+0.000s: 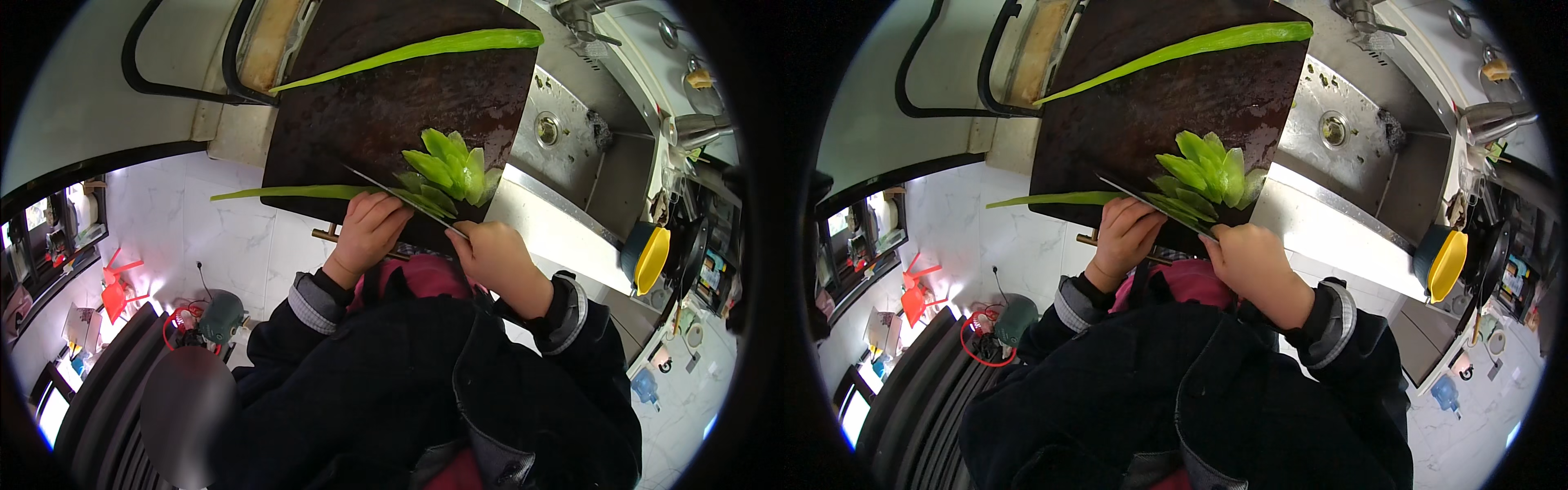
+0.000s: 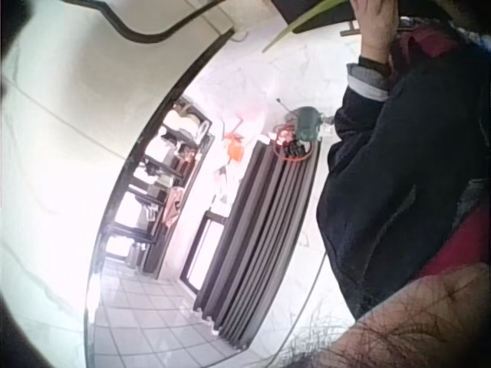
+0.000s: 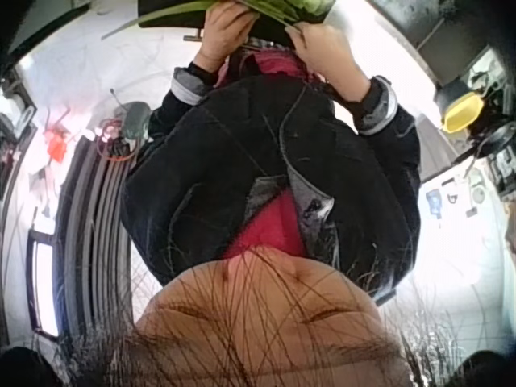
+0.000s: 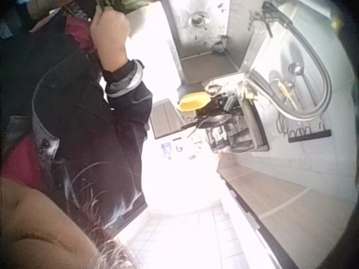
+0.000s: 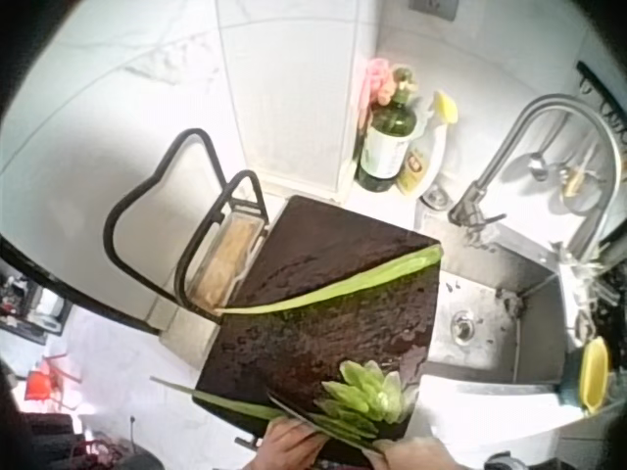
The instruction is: The person slices a green vegetable into thin strips on a cutting board using a knife, then transfers the slices into a white bowl. The person then rinses a yellow colander and washes dark leafy material under running water in the sink.
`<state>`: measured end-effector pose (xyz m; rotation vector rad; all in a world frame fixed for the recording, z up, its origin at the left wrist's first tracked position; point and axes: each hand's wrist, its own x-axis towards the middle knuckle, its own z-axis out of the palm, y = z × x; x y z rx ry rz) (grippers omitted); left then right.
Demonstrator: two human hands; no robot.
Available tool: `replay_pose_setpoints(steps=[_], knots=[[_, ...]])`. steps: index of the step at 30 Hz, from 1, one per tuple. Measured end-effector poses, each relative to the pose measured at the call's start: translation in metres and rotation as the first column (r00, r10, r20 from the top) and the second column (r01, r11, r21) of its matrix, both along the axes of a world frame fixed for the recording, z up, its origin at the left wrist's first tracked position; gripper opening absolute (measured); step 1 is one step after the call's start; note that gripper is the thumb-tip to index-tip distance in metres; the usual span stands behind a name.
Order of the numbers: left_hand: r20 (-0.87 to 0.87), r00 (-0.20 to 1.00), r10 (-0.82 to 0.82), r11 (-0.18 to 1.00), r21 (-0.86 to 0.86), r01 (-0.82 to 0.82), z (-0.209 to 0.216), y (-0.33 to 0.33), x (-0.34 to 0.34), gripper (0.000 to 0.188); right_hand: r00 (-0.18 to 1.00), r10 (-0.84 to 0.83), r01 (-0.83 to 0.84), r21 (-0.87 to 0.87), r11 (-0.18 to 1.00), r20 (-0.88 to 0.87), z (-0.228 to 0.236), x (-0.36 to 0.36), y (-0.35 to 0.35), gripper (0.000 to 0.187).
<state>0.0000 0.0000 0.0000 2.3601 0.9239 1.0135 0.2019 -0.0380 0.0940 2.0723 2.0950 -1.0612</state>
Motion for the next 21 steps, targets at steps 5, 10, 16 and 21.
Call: replay_pose_setpoints(steps=[5, 10, 16, 21], knots=[[0.019, 0.999, -0.030, 0.999, -0.044, 0.031, 0.000, -0.001, 0.010, 0.025, 0.994, -0.040, 0.046, 0.059, 0.997, -0.097, 0.003, 0.013, 0.007, 0.023], [0.006, 0.998, -0.067, 0.996, -0.051, 0.067, 0.000, -0.005, 0.019, 0.026, 0.994, -0.103, 0.105, 0.148, 0.983, -0.022, 0.007, 0.015, 0.012, 0.026], [-0.027, 1.000, 0.015, 1.000, -0.005, -0.015, 0.001, 0.002, 0.004, 0.023, 0.999, -0.047, 0.046, 0.181, 0.982, 0.002, 0.030, 0.009, -0.003, 0.027], [-0.052, 0.998, 0.022, 1.000, 0.018, -0.021, 0.002, 0.001, 0.003, 0.026, 0.993, 0.055, -0.059, 0.032, 0.998, 0.101, 0.045, 0.011, -0.013, 0.021]])
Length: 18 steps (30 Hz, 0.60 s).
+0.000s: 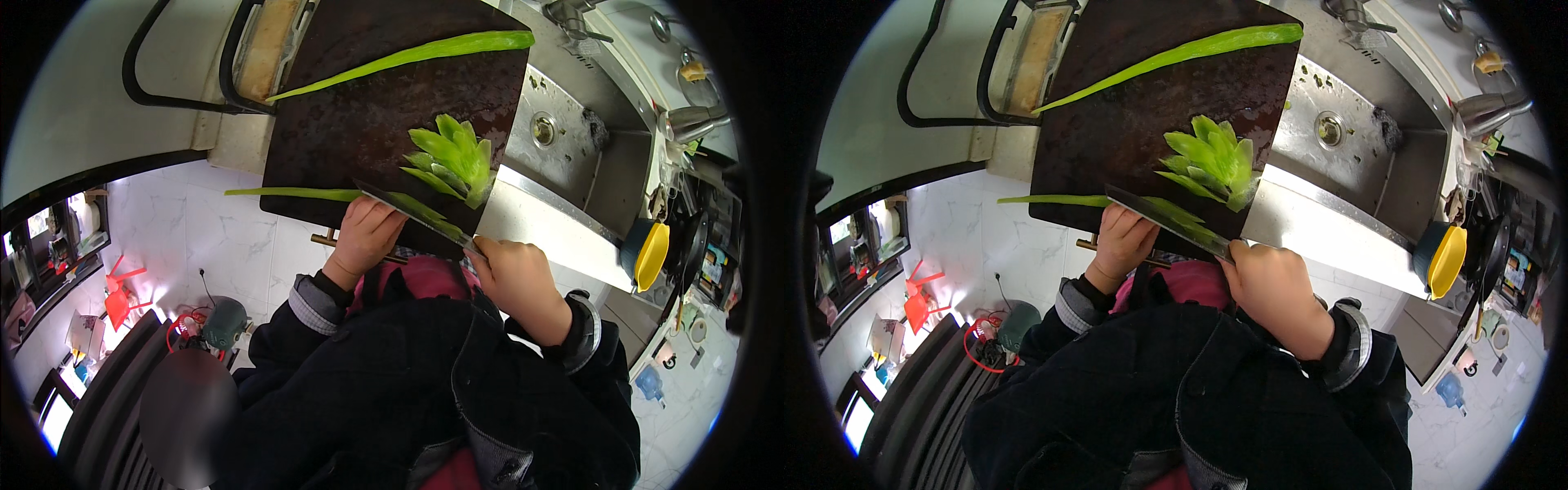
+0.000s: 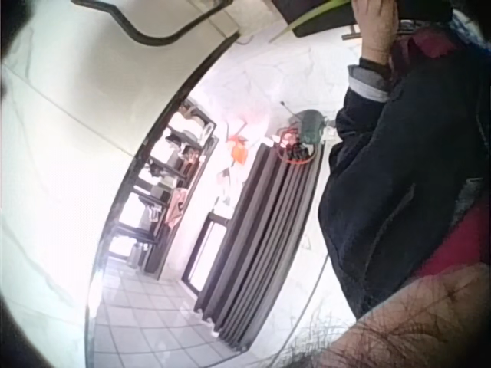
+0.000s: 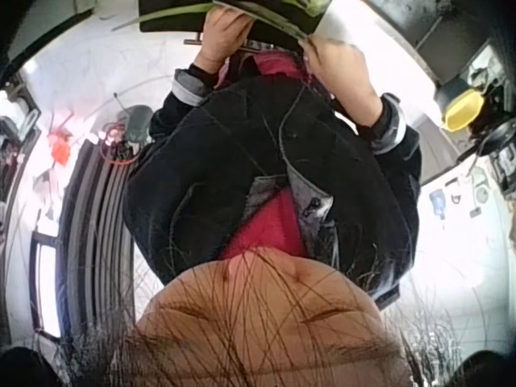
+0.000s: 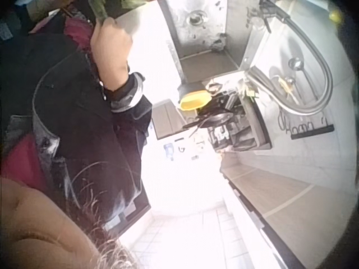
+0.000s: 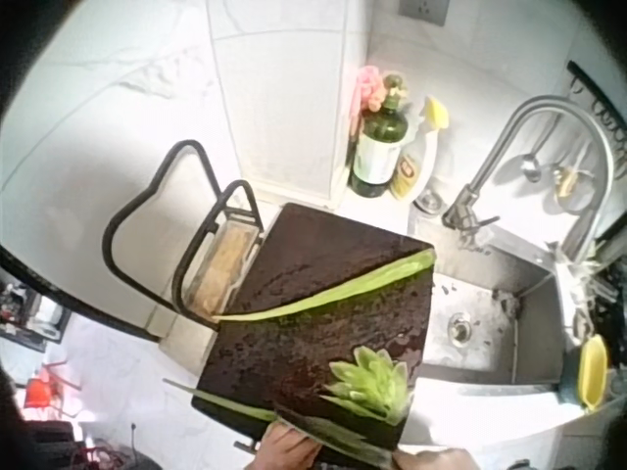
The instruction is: The person slices a green vegetable into thin strips on a cutting board using a knife, then transfers the slices into a white bowl. The person then rinses a yellow colander and washes dark leafy material under running water in the sink.
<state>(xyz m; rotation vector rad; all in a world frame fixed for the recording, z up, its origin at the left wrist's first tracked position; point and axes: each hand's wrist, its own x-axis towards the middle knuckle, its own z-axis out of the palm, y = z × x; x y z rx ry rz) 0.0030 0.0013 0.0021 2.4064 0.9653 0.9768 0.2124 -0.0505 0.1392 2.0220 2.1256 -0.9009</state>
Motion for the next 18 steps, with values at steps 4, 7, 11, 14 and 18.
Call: replay_pose_setpoints(steps=[4, 7, 11, 14, 18], knots=[[0.027, 0.999, -0.020, 1.000, -0.007, 0.020, -0.003, 0.001, 0.000, 0.027, 0.998, 0.025, -0.027, 0.058, 0.998, 0.049, 0.000, 0.000, -0.006, 0.021], [0.029, 0.999, -0.019, 1.000, -0.005, 0.019, -0.004, 0.001, -0.001, 0.027, 0.997, 0.039, -0.043, 0.061, 0.997, 0.064, -0.002, 0.001, -0.007, 0.020], [0.025, 1.000, -0.002, 1.000, -0.014, 0.003, -0.004, 0.002, 0.000, 0.027, 0.996, 0.045, -0.051, 0.079, 0.996, 0.083, -0.013, -0.002, -0.006, 0.020], [0.016, 1.000, -0.005, 1.000, -0.019, 0.005, -0.003, 0.001, 0.001, 0.026, 0.997, 0.028, -0.033, 0.079, 0.996, 0.074, -0.030, -0.007, -0.001, 0.020], [0.023, 1.000, -0.008, 1.000, -0.005, 0.009, -0.002, 0.001, 0.002, 0.027, 0.999, 0.010, -0.012, 0.051, 0.999, 0.052, -0.044, -0.010, 0.005, 0.022]])
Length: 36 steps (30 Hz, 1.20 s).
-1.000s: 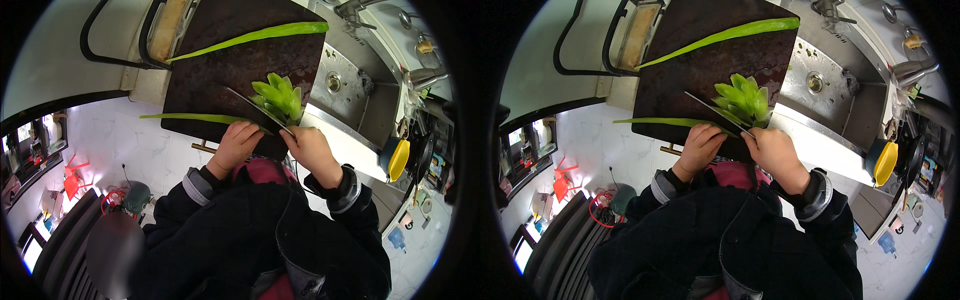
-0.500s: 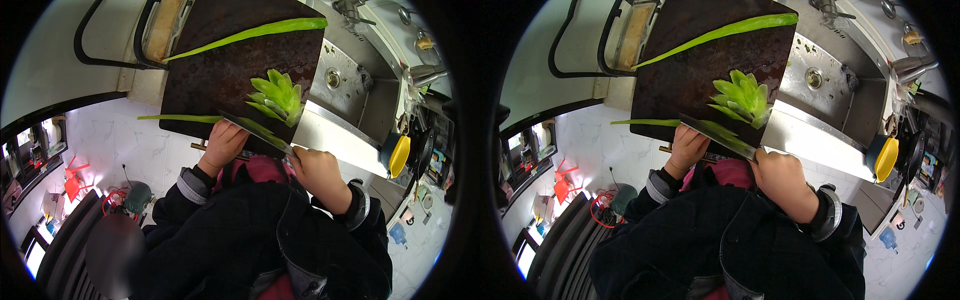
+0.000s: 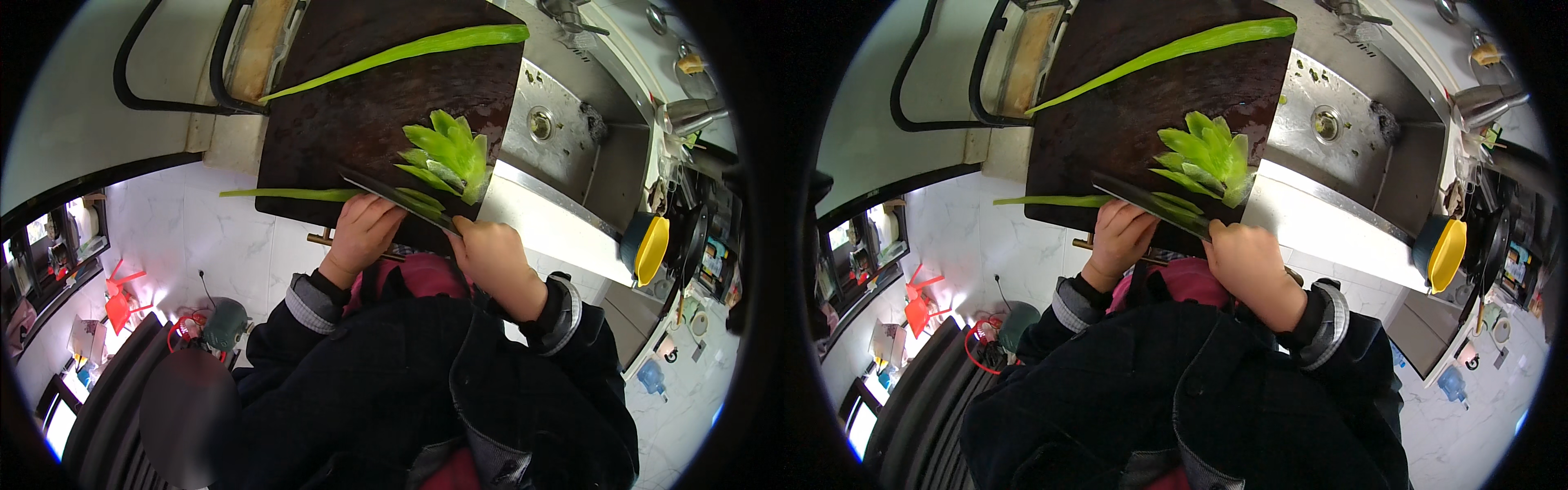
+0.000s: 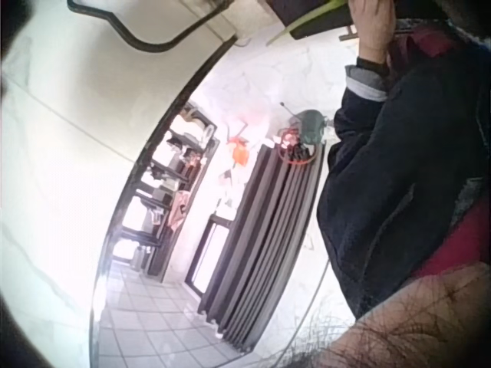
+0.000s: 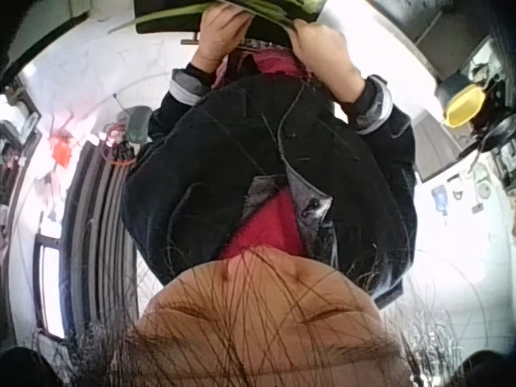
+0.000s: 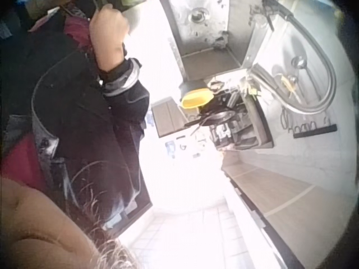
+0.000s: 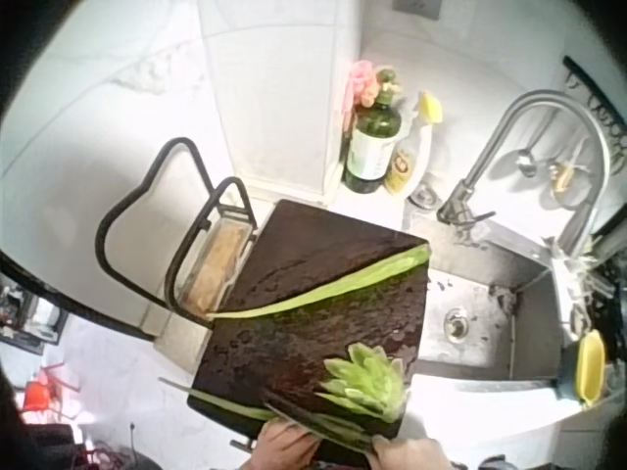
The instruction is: The person slices a green vegetable into thin strips on a cutting board using a knife, then transfers the slices into a white bowl. The person then rinses a yellow colander and washes dark leafy material under running water in the sink.
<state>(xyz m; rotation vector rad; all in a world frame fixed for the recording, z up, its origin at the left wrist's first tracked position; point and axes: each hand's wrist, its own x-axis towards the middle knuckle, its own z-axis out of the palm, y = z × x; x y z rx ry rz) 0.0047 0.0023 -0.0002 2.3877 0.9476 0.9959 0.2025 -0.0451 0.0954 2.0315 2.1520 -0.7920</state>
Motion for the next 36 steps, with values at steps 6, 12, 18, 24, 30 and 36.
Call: replay_pose_setpoints(steps=[6, 12, 18, 24, 30, 36], knots=[[-0.009, 1.000, -0.003, 1.000, 0.013, 0.003, -0.002, -0.001, -0.002, 0.028, 0.995, -0.042, 0.043, 0.014, 0.999, -0.093, 0.030, 0.007, -0.009, 0.021], [-0.020, 1.000, -0.021, 1.000, -0.005, 0.021, -0.002, 0.000, -0.003, 0.027, 1.000, -0.014, 0.013, -0.087, 0.996, -0.006, 0.039, 0.010, -0.013, 0.022], [-0.005, 1.000, -0.019, 1.000, -0.005, 0.019, 0.000, 0.001, -0.002, 0.025, 1.000, -0.019, 0.019, -0.021, 1.000, -0.015, 0.006, -0.002, -0.003, 0.022], [-0.007, 1.000, -0.009, 1.000, 0.006, 0.009, 0.001, 0.001, -0.001, 0.025, 0.993, -0.041, 0.039, -0.017, 0.999, -0.114, 0.021, 0.005, -0.004, 0.022], [0.014, 1.000, -0.016, 1.000, -0.007, 0.016, 0.001, 0.001, -0.003, 0.026, 0.999, 0.001, -0.004, -0.076, 0.997, -0.035, 0.036, 0.007, -0.007, 0.022], [0.025, 0.999, -0.022, 1.000, -0.014, 0.022, 0.001, 0.001, -0.002, 0.024, 0.998, -0.028, 0.026, -0.043, 0.999, -0.049, 0.002, -0.006, 0.009, 0.024]])
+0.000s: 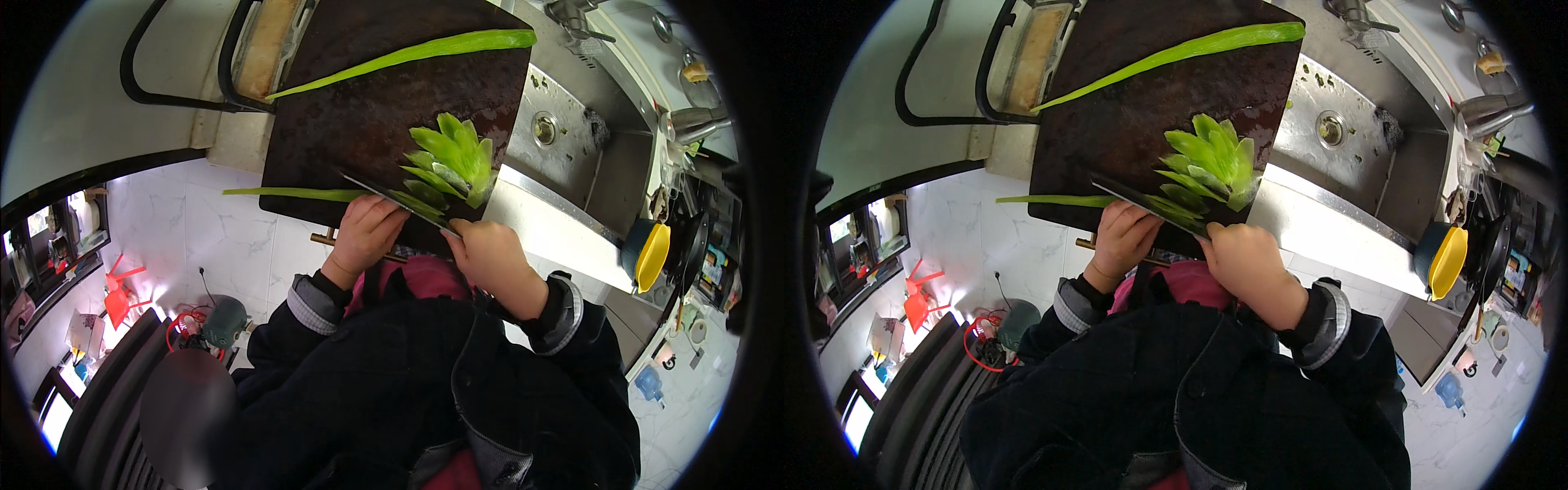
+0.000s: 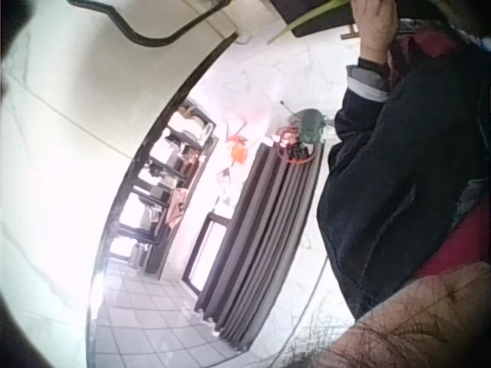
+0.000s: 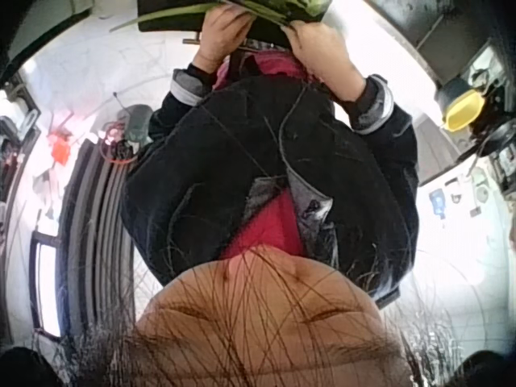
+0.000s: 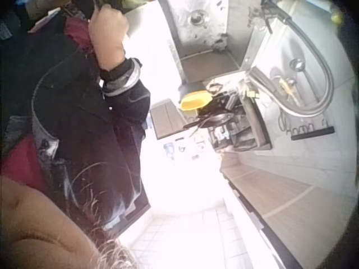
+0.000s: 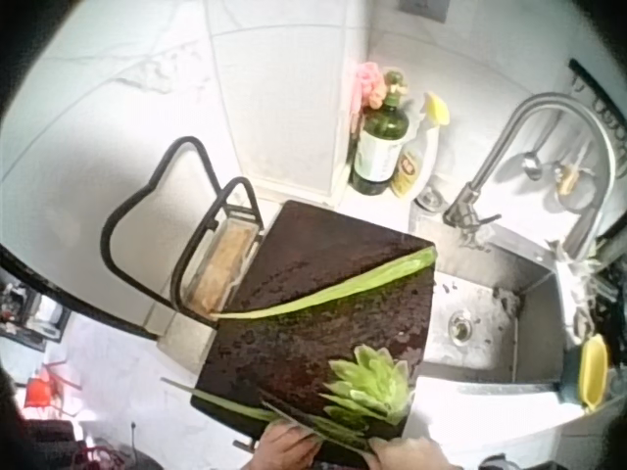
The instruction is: The person slices a green vegetable into thin strips on a cutting board using a knife, then transfers the slices into a white bowl. The person then rinses a yellow colander and washes dark leafy material under running water in the sink.
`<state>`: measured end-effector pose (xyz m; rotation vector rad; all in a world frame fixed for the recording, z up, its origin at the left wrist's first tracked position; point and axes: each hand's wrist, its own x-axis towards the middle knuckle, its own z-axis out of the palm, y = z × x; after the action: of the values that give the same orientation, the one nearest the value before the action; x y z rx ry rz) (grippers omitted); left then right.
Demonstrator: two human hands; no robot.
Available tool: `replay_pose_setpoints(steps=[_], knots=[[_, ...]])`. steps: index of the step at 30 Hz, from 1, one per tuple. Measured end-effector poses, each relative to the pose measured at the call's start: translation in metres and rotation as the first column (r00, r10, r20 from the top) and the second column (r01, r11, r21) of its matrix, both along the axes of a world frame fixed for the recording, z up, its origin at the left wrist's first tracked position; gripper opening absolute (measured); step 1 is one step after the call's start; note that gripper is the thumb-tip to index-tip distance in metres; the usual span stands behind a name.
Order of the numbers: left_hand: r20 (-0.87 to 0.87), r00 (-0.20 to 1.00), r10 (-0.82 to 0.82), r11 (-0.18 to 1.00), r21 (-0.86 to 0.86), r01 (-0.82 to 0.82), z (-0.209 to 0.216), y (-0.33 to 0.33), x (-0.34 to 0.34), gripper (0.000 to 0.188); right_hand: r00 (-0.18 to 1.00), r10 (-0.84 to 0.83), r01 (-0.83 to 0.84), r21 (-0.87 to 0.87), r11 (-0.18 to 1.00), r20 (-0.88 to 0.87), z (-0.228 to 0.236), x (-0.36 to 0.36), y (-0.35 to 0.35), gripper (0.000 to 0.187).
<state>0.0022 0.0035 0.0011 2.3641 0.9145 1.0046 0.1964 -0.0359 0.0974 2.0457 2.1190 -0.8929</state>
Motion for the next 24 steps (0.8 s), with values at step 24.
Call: replay_pose_setpoints(steps=[24], knots=[[0.032, 0.986, -0.164, 0.984, -0.072, 0.166, 0.001, -0.009, 0.019, 0.028, 0.959, -0.178, 0.190, 0.034, 0.981, -0.222, 0.004, 0.015, 0.001, 0.029]])
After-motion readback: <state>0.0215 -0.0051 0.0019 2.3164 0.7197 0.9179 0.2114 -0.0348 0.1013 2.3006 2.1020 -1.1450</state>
